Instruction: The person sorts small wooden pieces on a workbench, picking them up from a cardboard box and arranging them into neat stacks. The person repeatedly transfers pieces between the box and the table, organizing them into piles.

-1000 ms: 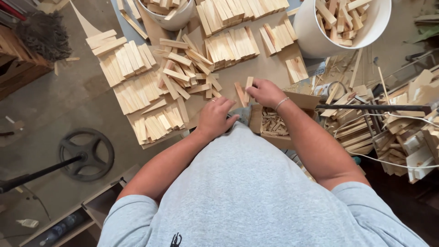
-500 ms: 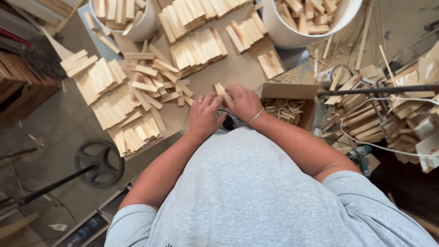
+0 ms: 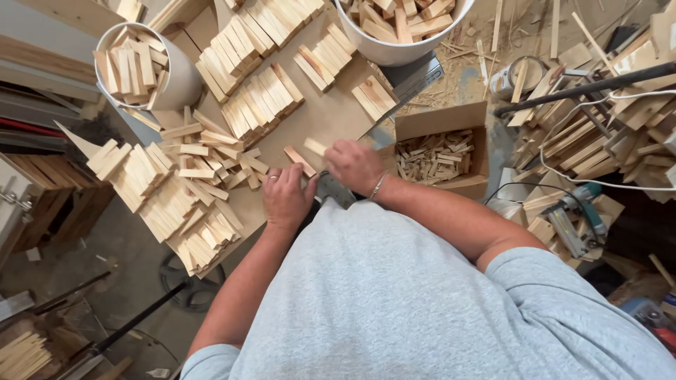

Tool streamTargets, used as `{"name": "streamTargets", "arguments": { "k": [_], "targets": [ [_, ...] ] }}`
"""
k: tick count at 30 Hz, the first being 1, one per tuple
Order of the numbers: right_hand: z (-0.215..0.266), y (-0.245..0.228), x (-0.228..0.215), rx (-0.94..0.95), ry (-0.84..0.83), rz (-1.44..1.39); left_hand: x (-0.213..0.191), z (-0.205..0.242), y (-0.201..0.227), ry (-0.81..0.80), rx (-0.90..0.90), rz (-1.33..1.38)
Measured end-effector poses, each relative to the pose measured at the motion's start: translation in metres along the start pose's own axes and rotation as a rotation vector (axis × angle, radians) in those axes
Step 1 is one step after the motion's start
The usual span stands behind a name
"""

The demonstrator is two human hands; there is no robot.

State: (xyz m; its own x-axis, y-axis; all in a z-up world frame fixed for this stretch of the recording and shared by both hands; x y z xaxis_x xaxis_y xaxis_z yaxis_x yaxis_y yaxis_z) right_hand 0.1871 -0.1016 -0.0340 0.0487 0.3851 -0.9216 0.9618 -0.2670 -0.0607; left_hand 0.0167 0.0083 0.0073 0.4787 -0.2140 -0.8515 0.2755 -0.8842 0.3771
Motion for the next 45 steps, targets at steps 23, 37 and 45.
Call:
{"name": "streamTargets", "arguments": {
  "k": [23,37,45],
  "targets": [
    [0.001,0.155,-0.003,0.458,-0.145,-0.162,0.106,-0.119,0.051,-0.021,0.09,0.303],
    [-0.01,0.155,-0.024,0.562,-0.262,-0.337,0.112,-0.122,0.057,0.036,0.073,0.255],
    [-0.015,0.164,-0.024,0.599,-0.405,-0.389,0.115,-0.123,0.062,0.073,0.095,0.276]
  ]
}}
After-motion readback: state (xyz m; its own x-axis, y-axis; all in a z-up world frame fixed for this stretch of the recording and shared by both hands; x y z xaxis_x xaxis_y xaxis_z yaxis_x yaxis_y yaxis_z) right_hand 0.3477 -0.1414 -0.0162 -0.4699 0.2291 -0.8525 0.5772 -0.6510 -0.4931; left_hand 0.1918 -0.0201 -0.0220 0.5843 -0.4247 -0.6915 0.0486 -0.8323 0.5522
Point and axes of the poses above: each hand's wrist, its own z-axis away from the middle knuckle, its own x-axis out of the palm, y = z × x, the point moved 2 cm from there along -z, towards the middle knuckle, and after that the axes turned 14 degrees about z, right-handed, at the moved point
